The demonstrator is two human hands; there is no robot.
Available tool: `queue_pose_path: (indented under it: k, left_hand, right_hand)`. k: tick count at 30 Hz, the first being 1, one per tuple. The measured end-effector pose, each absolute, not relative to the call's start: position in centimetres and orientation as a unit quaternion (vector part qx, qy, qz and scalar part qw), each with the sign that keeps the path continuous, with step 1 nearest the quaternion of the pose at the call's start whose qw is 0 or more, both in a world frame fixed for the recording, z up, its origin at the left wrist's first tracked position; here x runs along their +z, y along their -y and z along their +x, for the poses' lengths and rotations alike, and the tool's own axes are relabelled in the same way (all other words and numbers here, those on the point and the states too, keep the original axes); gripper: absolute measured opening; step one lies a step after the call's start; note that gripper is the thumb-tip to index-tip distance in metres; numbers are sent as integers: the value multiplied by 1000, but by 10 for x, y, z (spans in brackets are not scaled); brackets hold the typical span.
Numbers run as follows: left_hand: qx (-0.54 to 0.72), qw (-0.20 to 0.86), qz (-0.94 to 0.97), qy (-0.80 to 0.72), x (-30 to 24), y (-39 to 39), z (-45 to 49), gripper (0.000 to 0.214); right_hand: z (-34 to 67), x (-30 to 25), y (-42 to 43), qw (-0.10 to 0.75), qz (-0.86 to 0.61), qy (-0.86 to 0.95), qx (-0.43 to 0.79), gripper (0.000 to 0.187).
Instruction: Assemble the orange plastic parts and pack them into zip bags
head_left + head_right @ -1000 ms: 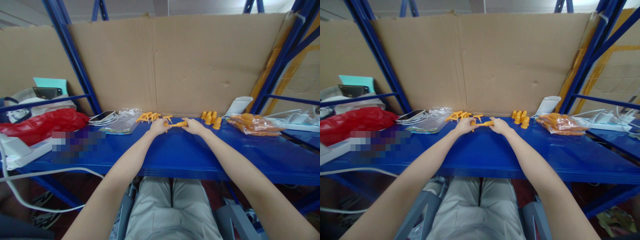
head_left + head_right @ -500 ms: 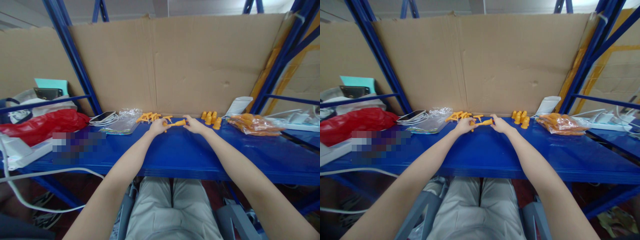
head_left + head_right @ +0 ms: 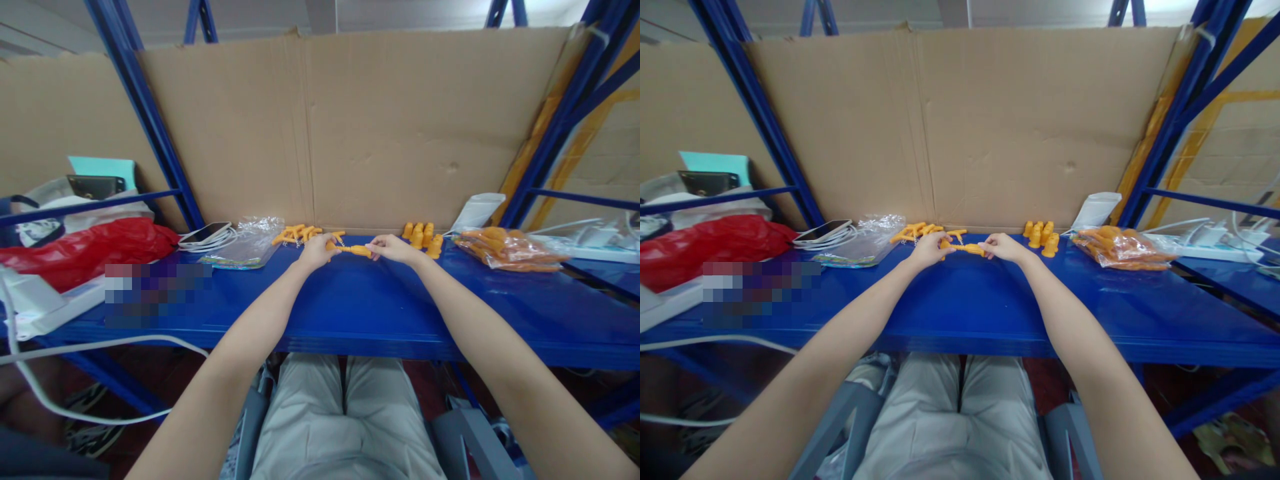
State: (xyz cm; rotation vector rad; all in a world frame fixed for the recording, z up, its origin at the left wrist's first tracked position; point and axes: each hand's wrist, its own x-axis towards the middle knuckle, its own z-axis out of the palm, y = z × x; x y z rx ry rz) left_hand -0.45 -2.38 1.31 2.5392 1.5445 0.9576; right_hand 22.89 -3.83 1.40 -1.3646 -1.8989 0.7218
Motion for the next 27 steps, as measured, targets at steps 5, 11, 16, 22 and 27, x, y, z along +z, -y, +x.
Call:
queue_pose_path:
  k: [5, 11, 16, 22, 27]
  left_hand:
    - [312, 16, 809, -499, 13, 24, -3, 17]
    - [315, 15, 814, -487, 10, 20, -4, 21]
    - [301, 32, 814, -496, 9, 18, -3, 27]
    - [308, 22, 811, -497, 9, 17, -5, 26]
    - [318, 4, 814, -487, 12, 19, -5, 26]
  right_hand:
    - [228, 12, 37, 362, -540, 703, 287, 12]
    - [232, 5, 30, 379, -528, 714, 261, 26]
    - [235, 4, 28, 392, -524, 721, 228, 34]
    - [226, 11, 38, 396, -546, 685, 274, 21]
    - [218, 21, 52, 380, -581, 636, 336, 30]
